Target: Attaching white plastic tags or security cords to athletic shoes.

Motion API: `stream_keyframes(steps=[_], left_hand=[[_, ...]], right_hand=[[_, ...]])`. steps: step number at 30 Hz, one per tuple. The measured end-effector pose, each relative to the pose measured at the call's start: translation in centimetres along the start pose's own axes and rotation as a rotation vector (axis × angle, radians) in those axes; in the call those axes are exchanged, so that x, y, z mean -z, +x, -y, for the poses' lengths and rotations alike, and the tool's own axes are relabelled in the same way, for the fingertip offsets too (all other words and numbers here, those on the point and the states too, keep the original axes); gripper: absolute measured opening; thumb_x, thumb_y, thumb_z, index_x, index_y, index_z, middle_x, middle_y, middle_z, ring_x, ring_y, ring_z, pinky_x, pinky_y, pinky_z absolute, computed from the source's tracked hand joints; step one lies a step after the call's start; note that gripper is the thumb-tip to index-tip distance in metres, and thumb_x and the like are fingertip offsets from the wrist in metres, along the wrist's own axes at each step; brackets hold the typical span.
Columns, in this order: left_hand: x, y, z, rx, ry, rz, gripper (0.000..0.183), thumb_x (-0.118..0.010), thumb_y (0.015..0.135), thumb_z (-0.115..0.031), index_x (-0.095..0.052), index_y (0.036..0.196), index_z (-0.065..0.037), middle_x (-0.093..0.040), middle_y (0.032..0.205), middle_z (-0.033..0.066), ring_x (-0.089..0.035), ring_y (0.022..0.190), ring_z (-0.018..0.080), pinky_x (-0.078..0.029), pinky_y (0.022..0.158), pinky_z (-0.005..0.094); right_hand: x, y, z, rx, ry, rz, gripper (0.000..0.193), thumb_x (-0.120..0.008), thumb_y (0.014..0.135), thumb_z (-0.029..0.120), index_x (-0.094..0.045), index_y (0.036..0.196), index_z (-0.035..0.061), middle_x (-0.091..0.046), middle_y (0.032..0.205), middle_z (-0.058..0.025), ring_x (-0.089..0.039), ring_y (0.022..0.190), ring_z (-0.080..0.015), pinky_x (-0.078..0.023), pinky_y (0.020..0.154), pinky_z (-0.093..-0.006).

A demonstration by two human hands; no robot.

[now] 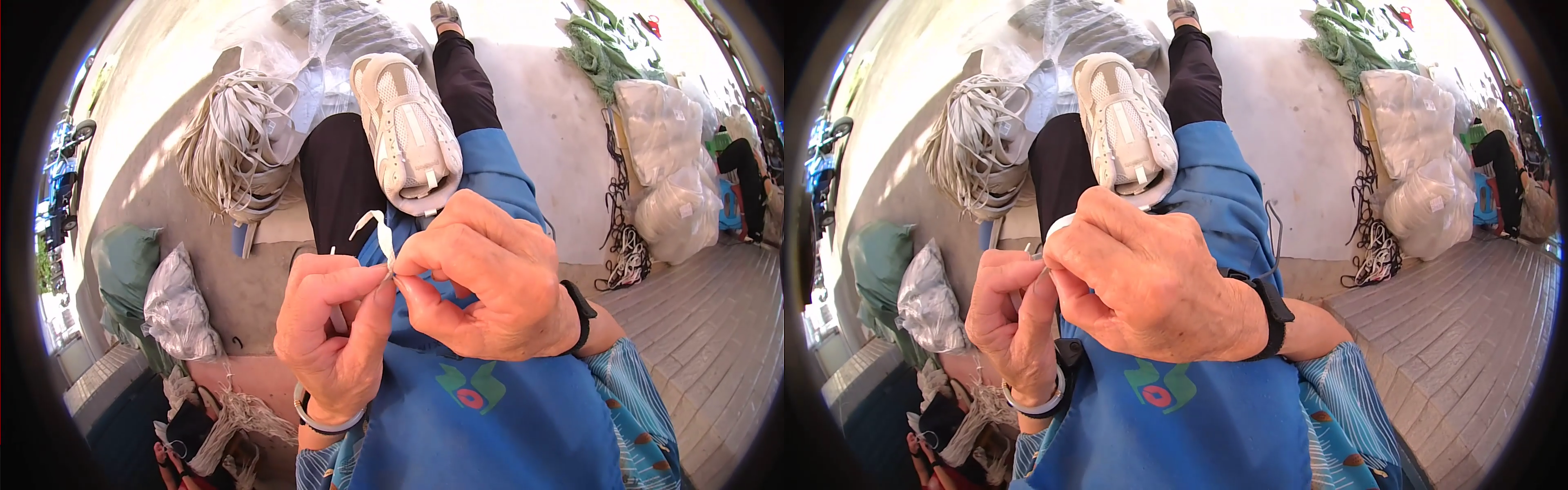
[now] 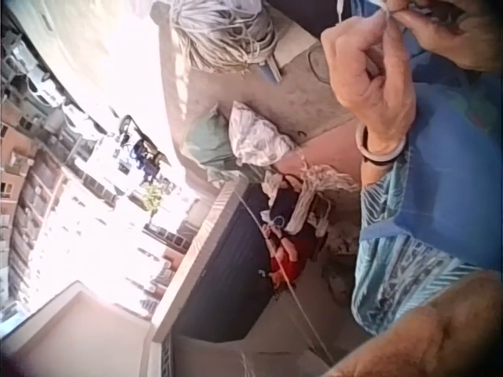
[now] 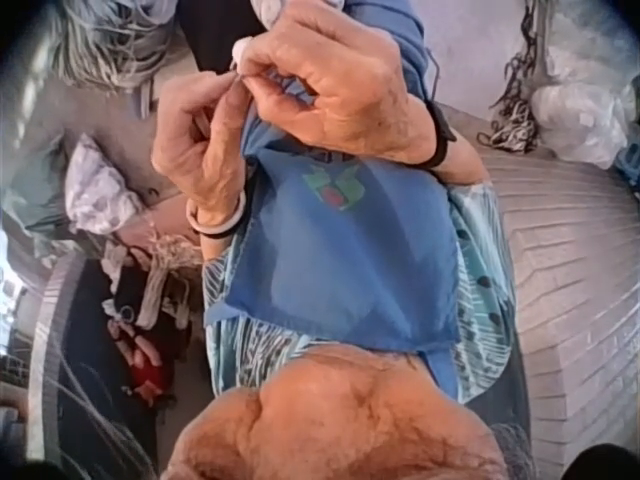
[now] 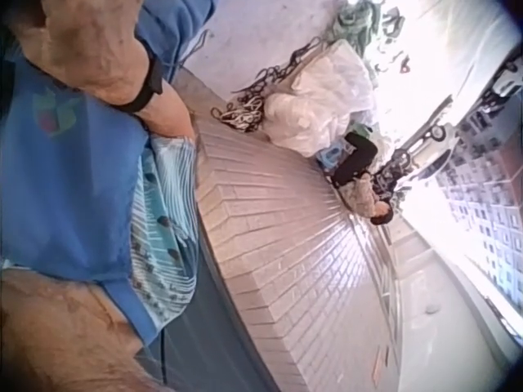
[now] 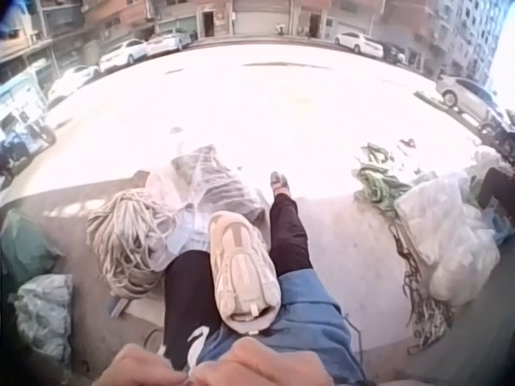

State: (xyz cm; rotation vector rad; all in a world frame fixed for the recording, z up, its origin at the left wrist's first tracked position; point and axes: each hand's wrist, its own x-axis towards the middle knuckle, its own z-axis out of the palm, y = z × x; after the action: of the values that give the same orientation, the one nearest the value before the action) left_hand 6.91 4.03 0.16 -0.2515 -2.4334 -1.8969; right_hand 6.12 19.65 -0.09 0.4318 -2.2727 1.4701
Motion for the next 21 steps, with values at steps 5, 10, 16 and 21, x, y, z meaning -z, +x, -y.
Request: stream_keyframes(steps=[5, 10, 16, 21], left_hand=[[-0.2, -0.3, -0.2, -0.133, 0.114, -0.002, 0.015, -0.07, 0.073, 0.004, -0.064, 0.085, -0.003, -0.054, 0.082, 0.0034, -0.035, 0.049, 0.0009, -0.027, 0.043, 0.0174], [0.0, -0.2, -0.4, -0.131, 0.141, 0.008, 0.014, -0.07, 0.073, 0.004, -0.064, 0.084, -0.003, -0.054, 0.081, 0.0032, -0.036, 0.049, 0.0012, -0.027, 0.043, 0.0177], [0.2, -0.5, 0.5, -0.063, 0.019, -0.03, 0.014, -0.07, 0.073, 0.003, -0.063, 0.084, -0.003, -0.054, 0.08, 0.003, -0.035, 0.05, 0.0021, -0.026, 0.044, 0.0182], [0.3, -0.4, -0.1, -0.069, 0.058, -0.053, 0.013, -0.068, 0.074, 0.004, -0.062, 0.083, -0.003, -0.054, 0.08, 0.0033, -0.036, 0.051, 0.002, -0.026, 0.045, 0.0177]], right_hand=[[0.0, -0.4, 0.0, 0.0, 0.011, -0.001, 0.021, -0.066, 0.057, -0.007, -0.06, 0.073, 0.004, -0.055, 0.068, -0.0033, -0.046, 0.048, -0.0108, -0.034, 0.036, -0.0227], [-0.7, -0.6, -0.3, 0.099, -0.054, -0.012, 0.023, -0.06, 0.053, -0.008, -0.056, 0.074, 0.0023, -0.05, 0.065, -0.0051, -0.047, 0.049, -0.0168, -0.035, 0.039, -0.0275], [-1.2, -0.4, -0.1, 0.121, -0.123, 0.0, 0.021, -0.058, 0.054, -0.006, -0.054, 0.073, 0.0015, -0.049, 0.065, -0.0062, -0.049, 0.051, -0.0193, -0.036, 0.04, -0.0288], [-1.6, 0.3, -1.8, 0.122, -0.239, -0.062, 0.018, -0.058, 0.057, -0.006, -0.053, 0.072, 0.0018, -0.048, 0.065, -0.0056, -0.045, 0.049, -0.0177, -0.036, 0.041, -0.0278]])
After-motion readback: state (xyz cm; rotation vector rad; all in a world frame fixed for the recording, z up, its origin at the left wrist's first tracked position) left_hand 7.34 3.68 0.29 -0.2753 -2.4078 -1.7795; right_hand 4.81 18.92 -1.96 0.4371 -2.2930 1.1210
